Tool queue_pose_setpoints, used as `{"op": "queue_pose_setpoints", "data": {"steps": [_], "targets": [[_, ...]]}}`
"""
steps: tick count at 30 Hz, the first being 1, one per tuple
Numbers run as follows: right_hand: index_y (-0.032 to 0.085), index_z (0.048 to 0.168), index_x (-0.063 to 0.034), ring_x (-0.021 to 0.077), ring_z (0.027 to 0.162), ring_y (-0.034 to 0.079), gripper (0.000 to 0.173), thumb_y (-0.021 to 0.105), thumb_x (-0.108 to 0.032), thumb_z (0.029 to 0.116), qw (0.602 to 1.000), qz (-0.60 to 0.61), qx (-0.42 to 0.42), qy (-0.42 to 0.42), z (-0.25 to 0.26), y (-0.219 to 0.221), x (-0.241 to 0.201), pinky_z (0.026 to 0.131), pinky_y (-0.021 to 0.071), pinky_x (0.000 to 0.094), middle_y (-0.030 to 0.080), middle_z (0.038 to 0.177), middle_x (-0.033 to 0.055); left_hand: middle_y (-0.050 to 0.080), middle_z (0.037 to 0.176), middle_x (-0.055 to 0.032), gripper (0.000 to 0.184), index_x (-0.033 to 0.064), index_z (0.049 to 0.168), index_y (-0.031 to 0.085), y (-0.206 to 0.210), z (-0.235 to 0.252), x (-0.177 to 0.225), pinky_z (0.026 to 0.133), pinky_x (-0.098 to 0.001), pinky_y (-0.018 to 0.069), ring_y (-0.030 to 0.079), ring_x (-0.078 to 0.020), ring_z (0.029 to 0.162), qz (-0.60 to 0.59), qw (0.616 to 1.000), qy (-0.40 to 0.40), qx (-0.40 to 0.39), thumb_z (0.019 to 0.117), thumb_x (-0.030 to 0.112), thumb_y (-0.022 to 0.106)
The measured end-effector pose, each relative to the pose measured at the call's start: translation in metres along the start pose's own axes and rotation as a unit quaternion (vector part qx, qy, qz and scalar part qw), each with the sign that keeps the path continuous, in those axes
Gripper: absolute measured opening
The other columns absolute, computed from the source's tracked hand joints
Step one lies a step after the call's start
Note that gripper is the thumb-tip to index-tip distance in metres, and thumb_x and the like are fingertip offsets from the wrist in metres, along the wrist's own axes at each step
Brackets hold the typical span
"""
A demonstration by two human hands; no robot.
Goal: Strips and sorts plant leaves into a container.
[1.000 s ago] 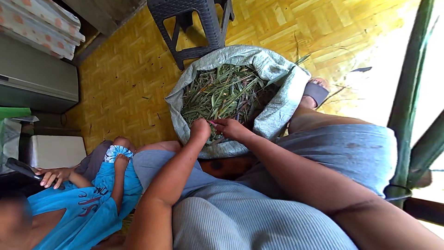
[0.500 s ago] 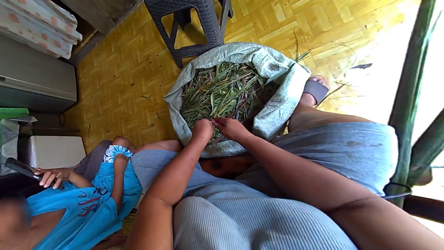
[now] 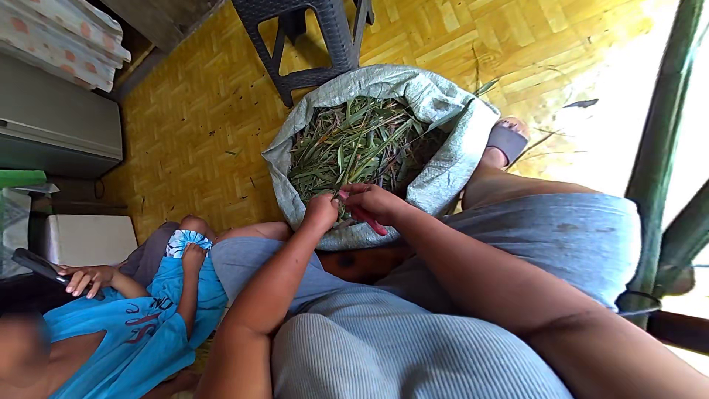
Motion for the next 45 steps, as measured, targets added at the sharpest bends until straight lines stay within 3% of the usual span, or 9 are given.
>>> {"op": "queue_pose_setpoints", "data": {"steps": [4,9,17,23,34,41,45], "targets": [[0.049,0.147,-0.0083,0.0094,0.054,0.050,0.044,0.051,-0.006,0.1036,1.000,0.004,-0.006,-0.002,0.002,0.001,0.001,0.050,0.0430,0.0241,0.063,0.085,0.0066,0.070,0.113,-0.0228,0.038,-0.0034,0.130,0.060,0.001,-0.005,-0.011,0.085,-0.0478,0.0564,0.070,-0.0314,0.091,-0.027,1.000,-0.011,-0.008,0.1136,0.021,0.036],[0.047,0.150,-0.0111,0.0097,0.056,0.052,0.044,0.050,-0.008,0.1057,0.999,0.014,-0.018,0.024,0.002,0.003,0.002,0.050,0.0442,0.0234,0.063,0.087,0.0071,0.070,0.107,-0.0197,0.038,-0.0027,0.128,0.061,0.000,-0.004,-0.013,0.080,-0.0444,0.0560,0.068,-0.0271,0.084,-0.028,0.999,-0.013,-0.013,0.1141,0.022,0.035],[0.046,0.150,-0.0108,0.0098,0.058,0.051,0.047,0.052,-0.005,0.1034,0.999,0.043,-0.001,0.008,0.003,0.004,0.002,0.052,0.0433,0.0239,0.060,0.084,0.0060,0.069,0.105,-0.0189,0.038,-0.0025,0.129,0.061,-0.001,-0.006,-0.008,0.078,-0.0420,0.0551,0.066,-0.0251,0.080,-0.031,0.999,-0.015,-0.018,0.1142,0.022,0.035],[0.042,0.152,-0.0102,0.0098,0.062,0.056,0.049,0.050,-0.003,0.1038,0.999,0.043,-0.021,0.007,-0.001,0.004,0.000,0.054,0.0480,0.0237,0.062,0.094,0.0070,0.069,0.106,-0.0173,0.039,-0.0009,0.135,0.058,-0.002,-0.006,-0.009,0.073,-0.0393,0.0545,0.064,-0.0220,0.076,-0.061,0.997,-0.032,-0.027,0.1144,0.023,0.035],[0.042,0.151,-0.0103,0.0099,0.064,0.055,0.050,0.052,-0.002,0.1029,0.995,0.091,0.032,-0.002,0.001,-0.001,0.000,0.056,0.0476,0.0241,0.059,0.098,0.0065,0.066,0.098,-0.0151,0.034,-0.0010,0.130,0.058,0.004,-0.038,-0.016,0.071,-0.0345,0.0549,0.062,-0.0184,0.072,-0.056,0.998,-0.033,-0.028,0.1136,0.022,0.040],[0.047,0.148,-0.0089,0.0105,0.068,0.055,0.051,0.056,0.002,0.0992,0.994,0.091,0.062,-0.004,0.002,0.000,0.004,0.057,0.0468,0.0245,0.060,0.104,0.0080,0.066,0.095,-0.0132,0.035,-0.0035,0.125,0.061,0.006,-0.052,-0.025,0.074,-0.0336,0.0530,0.061,-0.0162,0.073,-0.027,0.999,-0.022,-0.031,0.1137,0.020,0.038],[0.046,0.150,-0.0110,0.0107,0.070,0.055,0.052,0.054,0.003,0.0998,0.994,0.097,0.057,-0.001,0.003,-0.001,0.003,0.059,0.0469,0.0252,0.060,0.106,0.0075,0.066,0.096,-0.0146,0.035,-0.0035,0.121,0.063,0.005,-0.058,-0.029,0.079,-0.0376,0.0538,0.063,-0.0202,0.079,-0.004,1.000,-0.011,-0.024,0.1136,0.019,0.038]]}}
Point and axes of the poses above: each hand's wrist, its own z-axis towards the middle knuckle, its own y-axis out of the palm, x = y × z, the point moved 5 cm from there along z, towards the middle knuckle
